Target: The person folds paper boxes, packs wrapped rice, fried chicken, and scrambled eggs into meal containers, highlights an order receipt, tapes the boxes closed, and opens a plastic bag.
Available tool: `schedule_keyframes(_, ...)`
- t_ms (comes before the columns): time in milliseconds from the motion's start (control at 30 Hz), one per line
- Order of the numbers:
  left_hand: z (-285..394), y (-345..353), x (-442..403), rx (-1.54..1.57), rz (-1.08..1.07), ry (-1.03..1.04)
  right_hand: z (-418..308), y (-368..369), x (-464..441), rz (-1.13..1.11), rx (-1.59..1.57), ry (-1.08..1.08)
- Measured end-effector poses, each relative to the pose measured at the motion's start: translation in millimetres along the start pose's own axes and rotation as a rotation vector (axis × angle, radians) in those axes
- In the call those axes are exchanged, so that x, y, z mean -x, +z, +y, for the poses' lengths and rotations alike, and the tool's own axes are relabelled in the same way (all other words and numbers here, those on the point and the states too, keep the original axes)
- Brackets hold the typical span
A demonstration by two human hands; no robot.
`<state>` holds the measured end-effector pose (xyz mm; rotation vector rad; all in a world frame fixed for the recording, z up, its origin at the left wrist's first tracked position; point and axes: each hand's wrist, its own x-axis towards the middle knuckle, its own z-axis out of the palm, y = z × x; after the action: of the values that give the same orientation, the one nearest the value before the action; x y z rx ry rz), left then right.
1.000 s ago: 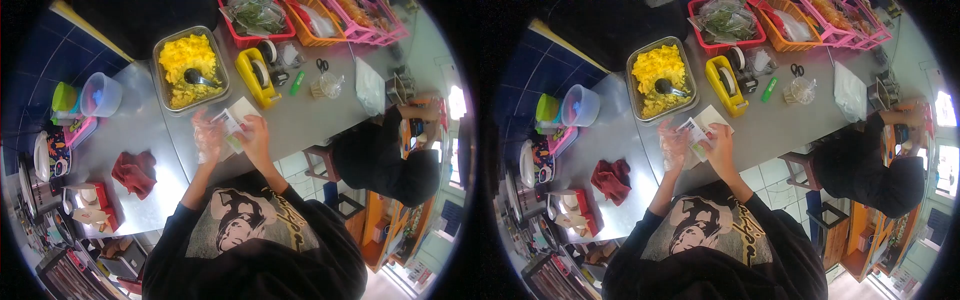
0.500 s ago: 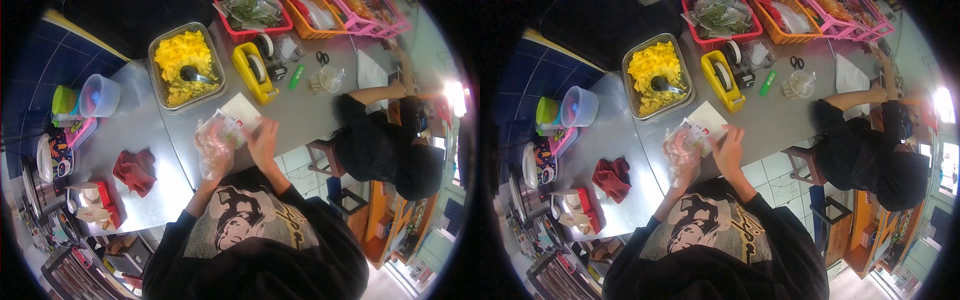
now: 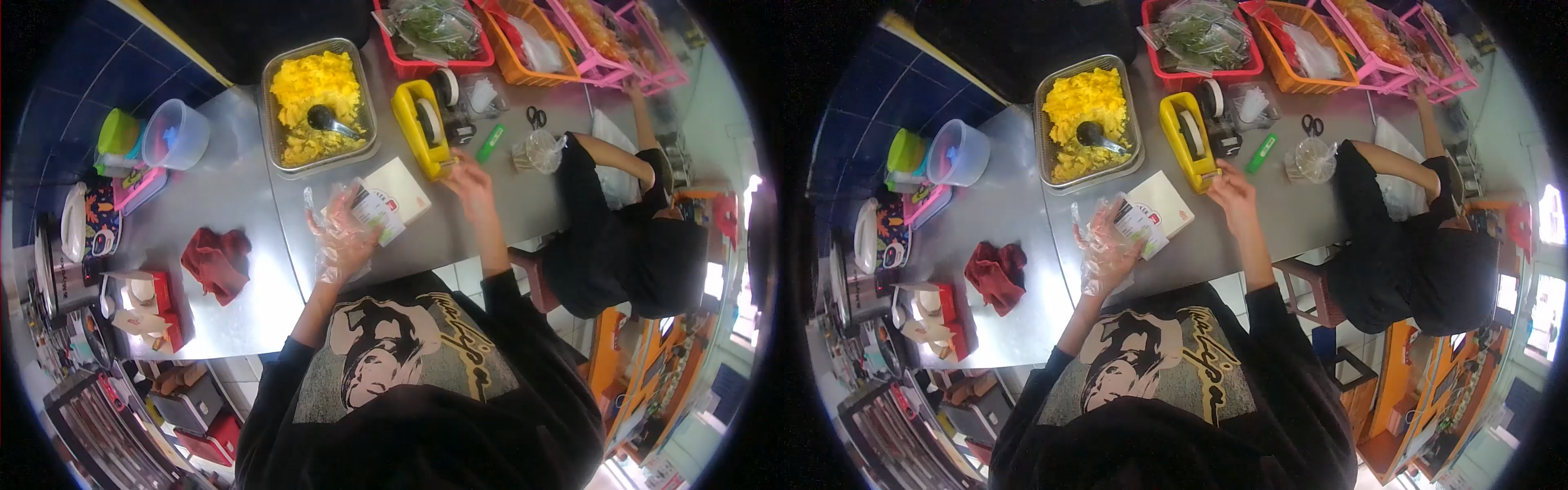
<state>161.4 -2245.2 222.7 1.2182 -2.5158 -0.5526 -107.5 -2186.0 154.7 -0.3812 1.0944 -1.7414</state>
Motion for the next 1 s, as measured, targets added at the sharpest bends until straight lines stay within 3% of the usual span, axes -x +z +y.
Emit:
schedule_keyframes(67,-1,3,-3,-0.01,-0.007,-0.043,22,-2,7,0.206,0.59,-0.319)
schedule_keyframes(100,1,5,-3,-0.014,-0.012,-0.075,20,-1,8,0.199,0.591,-0.313)
schedule_keyframes(167,3,3,-5,-0.019,-0.042,-0.125,9,7,6,0.29,1.131,-0.657)
schedule_keyframes(200,3,1,-7,-0.02,-0.078,-0.165,11,3,13,0.287,1.126,-0.662)
schedule_keyframes(267,-2,6,-7,-0.035,-0.062,-0.149,12,-6,21,0.466,0.796,-0.118)
schedule_keyframes(300,-2,6,-6,-0.047,-0.068,-0.138,-4,15,19,0.453,0.802,-0.12)
schedule_keyframes(367,-5,4,-5,-0.017,-0.069,-0.126,-32,59,30,-0.127,1.085,-0.231)
schedule_keyframes(433,-6,6,-3,0.016,-0.058,-0.095,-32,105,12,-0.516,1.289,-0.044)
schedule_keyframes(533,-19,22,3,0.003,0.047,-0.014,-1,132,-16,-0.638,1.517,-0.2)
schedule_keyframes(600,-23,21,6,0.083,0.096,0.031,3,141,-28,-0.474,1.802,-0.086)
schedule_keyframes(633,-23,22,9,0.084,0.096,0.025,1,139,-30,-0.48,1.804,-0.084)
schedule_keyframes(667,-14,13,9,-0.065,0.026,0.058,-6,131,-33,-0.395,1.75,-0.012)
schedule_keyframes(733,-9,5,7,-0.21,-0.03,0.086,-32,124,-27,-0.172,1.745,-0.085)
schedule_keyframes(767,-7,5,10,-0.235,-0.026,0.04,-50,121,-14,-0.034,1.783,-0.22)
schedule_keyframes(833,-4,2,12,-0.252,-0.026,-0.007,-56,78,-10,0.321,1.491,-0.415)
schedule_keyframes(867,-2,-3,12,-0.211,-0.071,-0.094,-53,52,-13,0.323,1.494,-0.41)
schedule_keyframes(933,-2,-4,13,-0.168,-0.128,-0.218,-42,13,-20,0.344,1.114,-0.018)
schedule_keyframes(967,-3,-5,11,-0.169,-0.13,-0.212,-42,17,-21,0.351,1.112,-0.018)
schedule_keyframes(1000,-3,-7,10,-0.139,-0.12,-0.243,-45,26,-20,0.311,0.849,0.156)
